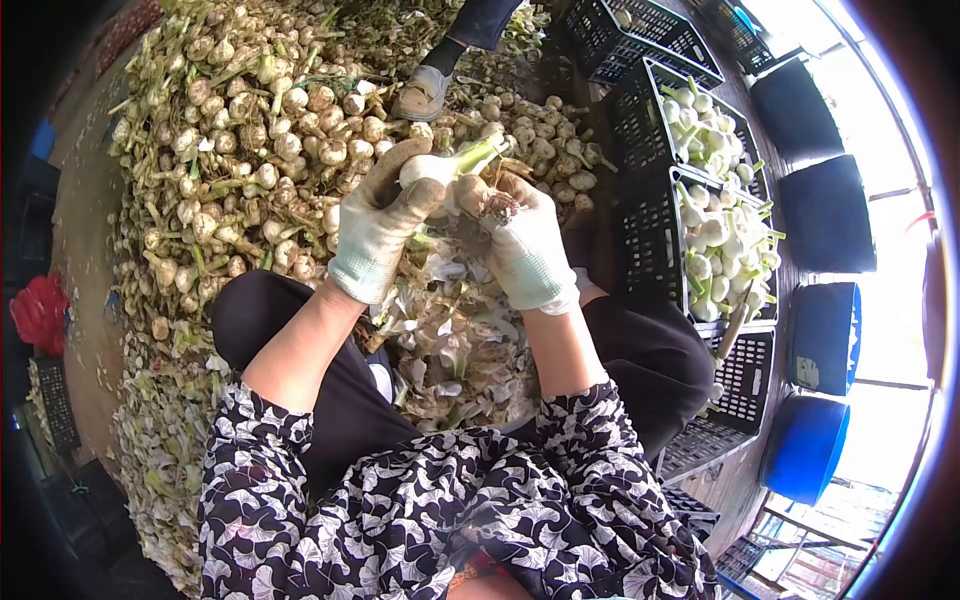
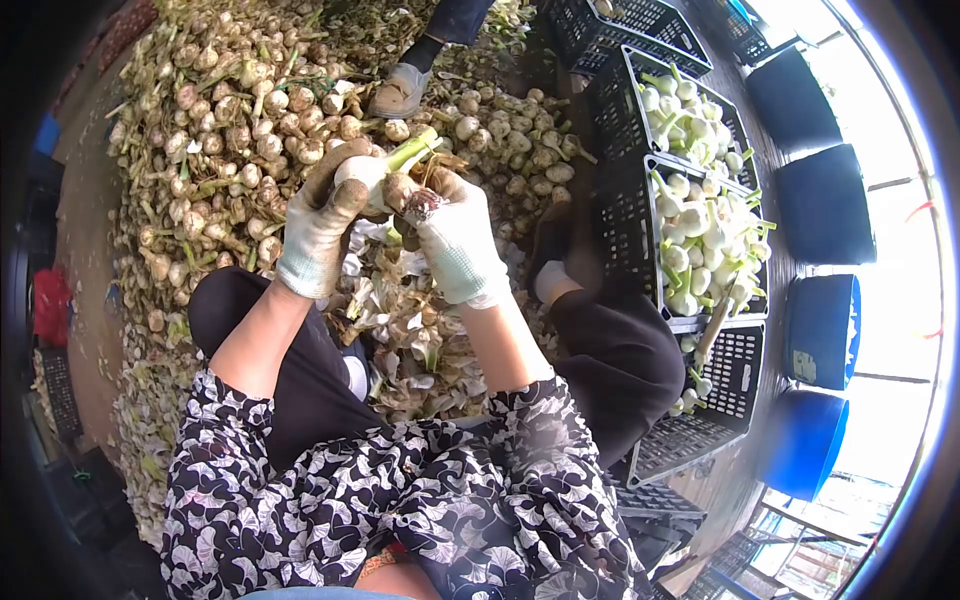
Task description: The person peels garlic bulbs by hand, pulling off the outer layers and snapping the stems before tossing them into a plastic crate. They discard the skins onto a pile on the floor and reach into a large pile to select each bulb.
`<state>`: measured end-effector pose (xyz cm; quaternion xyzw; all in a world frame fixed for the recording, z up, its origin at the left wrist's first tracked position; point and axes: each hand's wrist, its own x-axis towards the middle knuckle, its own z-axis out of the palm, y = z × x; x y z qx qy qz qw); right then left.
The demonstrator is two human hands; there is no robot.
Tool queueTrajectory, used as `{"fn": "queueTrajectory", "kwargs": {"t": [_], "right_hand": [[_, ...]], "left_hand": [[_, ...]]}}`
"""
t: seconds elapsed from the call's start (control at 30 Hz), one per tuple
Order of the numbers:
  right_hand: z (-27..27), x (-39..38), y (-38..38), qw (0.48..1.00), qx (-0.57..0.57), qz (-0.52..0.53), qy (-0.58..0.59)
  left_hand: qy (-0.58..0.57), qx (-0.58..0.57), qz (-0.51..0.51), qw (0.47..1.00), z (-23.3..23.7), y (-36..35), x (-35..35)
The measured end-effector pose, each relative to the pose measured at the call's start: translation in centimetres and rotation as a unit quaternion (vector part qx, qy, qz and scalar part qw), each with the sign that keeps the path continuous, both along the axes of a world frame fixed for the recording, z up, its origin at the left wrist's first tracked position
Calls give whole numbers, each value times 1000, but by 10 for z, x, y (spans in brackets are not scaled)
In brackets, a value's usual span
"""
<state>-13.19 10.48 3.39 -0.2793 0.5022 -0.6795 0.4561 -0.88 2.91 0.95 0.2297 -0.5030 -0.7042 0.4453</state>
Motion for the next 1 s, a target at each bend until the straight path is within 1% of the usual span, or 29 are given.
{"fn": "queueTrajectory", "kwargs": {"t": [0.03, 0.07, 0.1, 0.13, 0.2, 0.27, 0.33, 0.4, 0.43, 0.47, 0.5, 0.53, 0.57, 0.6, 0.63, 0.67, 0.7, 0.73, 0.77, 0.8, 0.83, 0.87, 0.9, 0.93, 0.97, 1.0], "right_hand": [[0, -2, 1, 1000, 14, 7, -17], [-1, -2, 3, 1000, 15, 8, -17], [-3, -3, 4, 999, 8, 15, -31], [-4, -4, 5, 999, 1, 23, -44], [-8, -3, 8, 998, -20, 34, -56], [-8, -1, 11, 996, -40, 47, -67], [-3, 0, 13, 999, -7, 46, -27], [-3, 1, 15, 998, -17, 53, -30], [-3, 1, 16, 997, -29, 59, -31], [-11, -1, 14, 997, -28, 60, -31], [-19, -3, 12, 989, -84, 91, -85], [-25, -5, 10, 973, -140, 121, -138], [-29, -5, 11, 973, -141, 121, -138], [-24, -1, 11, 973, -103, 69, -193], [-16, 3, 11, 967, -63, 16, -246], [-5, 7, 13, 975, -18, 0, -222], [-5, 5, 12, 975, -18, -1, -222], [-5, 0, 10, 992, 46, 32, -117], [-6, -3, 9, 992, 109, 63, -9], [-13, -1, 4, 998, 51, 42, -2], [-17, 0, 1, 998, 50, 41, -2], [-19, 1, -2, 999, 39, 28, -24], [-20, 4, -5, 998, 28, 16, -47], [-20, 10, -7, 1000, -10, -2, -7], [-25, 14, -8, 998, -22, -25, 47], [-22, 16, -7, 992, -15, -35, 119]], "left_hand": [[0, 1, 1, 1000, 1, 0, 1], [-1, 21, -19, 1000, 2, -1, 2], [-2, 40, -41, 998, 3, -1, 3], [-3, 39, -43, 998, 6, -1, 4], [15, 106, -123, 987, 11, -1, 7], [8, 106, -123, 987, 11, -1, 7], [0, 108, -121, 987, 9, -3, 9], [44, 164, -196, 966, 7, -7, 14], [44, 165, -194, 966, 6, -7, 14], [47, 203, -180, 961, 4, -7, 13], [49, 241, -165, 955, 3, -6, 11], [49, 241, -165, 955, 5, -4, 10], [73, 219, -154, 961, 8, -3, 8], [97, 196, -142, 965, 10, -2, 6], [97, 196, -141, 966, 10, -2, 4], [77, 154, -92, 981, 8, -1, 2], [56, 111, -44, 991, 6, 0, 1], [32, 90, -45, 994, 4, 0, 3], [32, 91, -47, 994, 5, 3, 1], [29, 22, -35, 999, 6, 8, -1], [26, -48, -21, 998, 7, 10, -2], [-76, -167, 25, 983, -9, 2, -2], [-76, -167, 26, 983, -17, 2, -5], [-115, -201, 88, 969, -24, 2, -6], [-155, -232, 151, 948, -30, 1, -6], [-157, -231, 154, 948, -29, -1, -3]]}}
